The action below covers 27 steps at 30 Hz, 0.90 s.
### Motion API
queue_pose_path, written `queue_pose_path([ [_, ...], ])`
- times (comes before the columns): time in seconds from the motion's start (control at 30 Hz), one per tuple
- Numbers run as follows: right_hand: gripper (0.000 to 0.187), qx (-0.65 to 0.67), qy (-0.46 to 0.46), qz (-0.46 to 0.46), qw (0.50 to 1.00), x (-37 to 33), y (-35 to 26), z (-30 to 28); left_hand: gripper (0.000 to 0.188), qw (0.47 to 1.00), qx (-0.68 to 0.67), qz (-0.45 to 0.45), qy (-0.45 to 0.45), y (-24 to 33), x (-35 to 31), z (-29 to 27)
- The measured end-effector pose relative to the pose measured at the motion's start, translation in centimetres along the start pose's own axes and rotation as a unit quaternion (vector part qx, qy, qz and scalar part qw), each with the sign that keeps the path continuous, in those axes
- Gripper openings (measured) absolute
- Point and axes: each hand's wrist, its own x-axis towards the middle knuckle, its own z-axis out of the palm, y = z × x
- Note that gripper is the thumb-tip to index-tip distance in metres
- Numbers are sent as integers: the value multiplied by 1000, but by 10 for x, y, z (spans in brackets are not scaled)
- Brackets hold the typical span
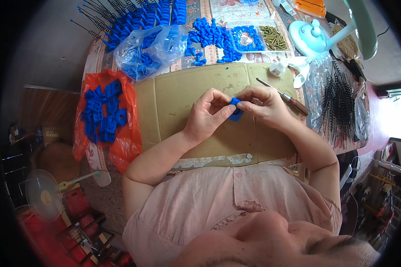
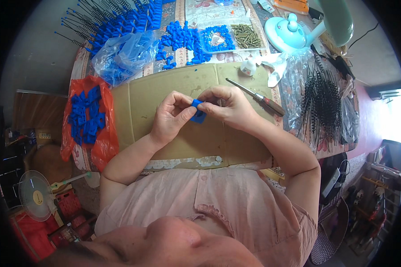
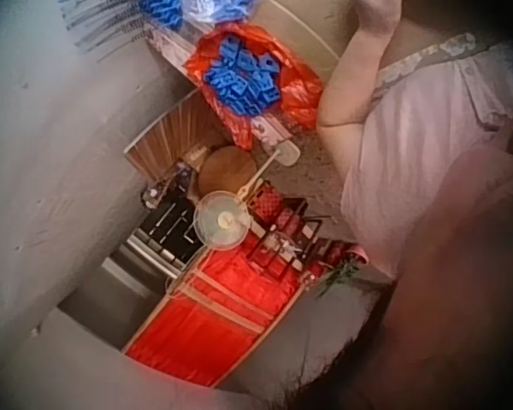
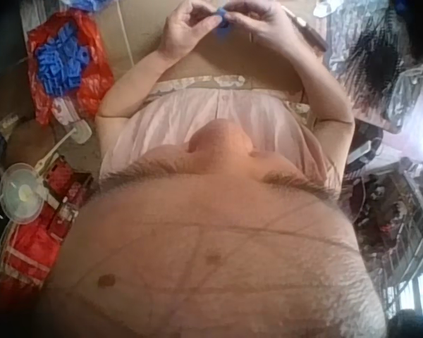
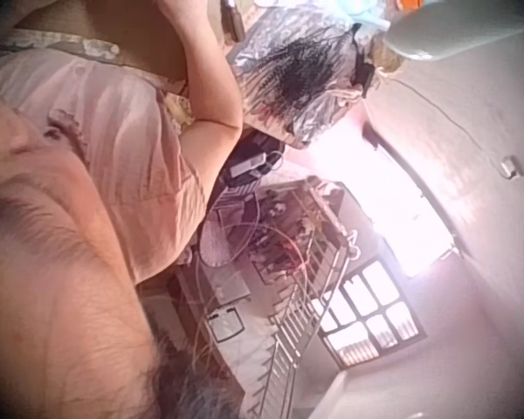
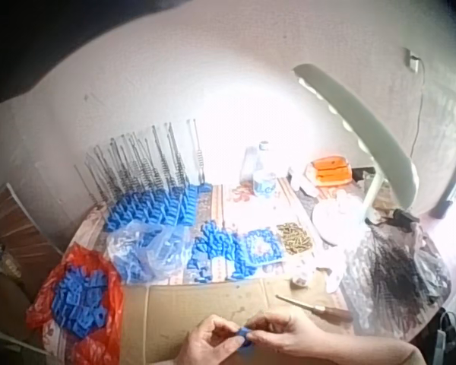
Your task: The person assembles small blue plastic components by attaching metal springs to them using a tool.
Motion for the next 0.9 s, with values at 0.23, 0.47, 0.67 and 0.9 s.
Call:
queue_pose_path([
  [0.23,20,78,58,-1,995,3,8,-1,25,998,-26,-58,21,9,5,4],
  [0.47,17,91,60,25,994,5,15,-6,28,996,-59,-48,53,2,7,-4],
  [0.67,15,73,41,40,996,4,15,-6,27,995,-65,-44,66,1,8,-6],
  [0.9,13,72,24,47,996,3,12,-2,26,994,-67,-42,72,0,9,-6],
])
